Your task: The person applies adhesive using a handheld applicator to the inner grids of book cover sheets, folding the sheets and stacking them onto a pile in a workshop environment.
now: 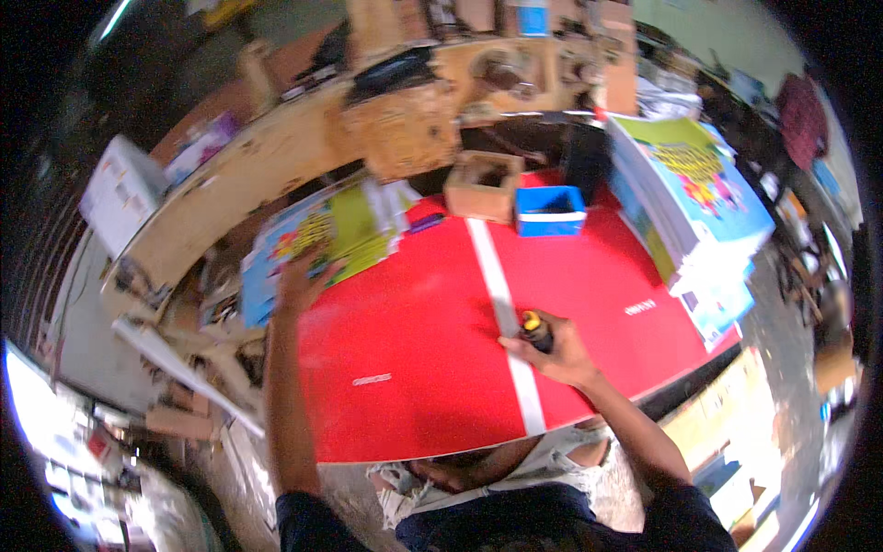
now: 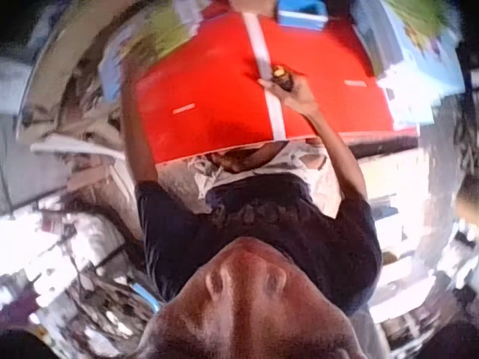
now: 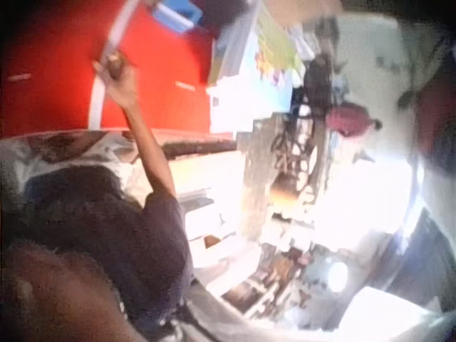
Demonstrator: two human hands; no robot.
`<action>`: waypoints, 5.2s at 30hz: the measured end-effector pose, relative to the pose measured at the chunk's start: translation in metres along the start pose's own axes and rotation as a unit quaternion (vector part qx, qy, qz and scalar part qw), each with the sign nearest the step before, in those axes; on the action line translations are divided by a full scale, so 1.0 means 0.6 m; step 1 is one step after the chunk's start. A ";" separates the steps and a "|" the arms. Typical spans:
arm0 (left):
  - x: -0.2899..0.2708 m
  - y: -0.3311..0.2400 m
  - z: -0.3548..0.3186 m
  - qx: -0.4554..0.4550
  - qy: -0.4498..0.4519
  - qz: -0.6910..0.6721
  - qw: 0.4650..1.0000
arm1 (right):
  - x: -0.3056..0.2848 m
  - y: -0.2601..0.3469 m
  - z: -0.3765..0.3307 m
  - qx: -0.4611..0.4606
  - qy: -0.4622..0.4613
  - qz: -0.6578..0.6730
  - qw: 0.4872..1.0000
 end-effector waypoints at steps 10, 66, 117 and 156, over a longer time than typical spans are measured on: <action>-0.026 -0.389 -0.095 0.064 -0.052 -0.381 0.921 | -0.205 0.087 -0.033 -0.014 -0.257 -0.334 0.907; 0.000 -0.471 -0.356 -0.016 0.091 0.167 0.982 | -0.401 0.186 -0.050 -0.106 -0.390 -0.454 0.794; 0.119 -0.895 0.269 0.241 0.071 -0.451 0.856 | -0.606 0.702 0.167 0.021 -0.013 -0.606 0.795; 0.097 -0.503 -0.182 -0.075 -0.034 -0.185 0.979 | -0.260 0.034 0.087 -0.033 -0.128 -0.314 0.940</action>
Point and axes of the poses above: each hand's wrist, its own z-axis towards the middle knuckle, its own x-axis out of the palm, y = z × x, the point moved 5 cm from there along z, towards the middle knuckle, and after that the axes turned 4 degrees about x, right-handed, at the moved point
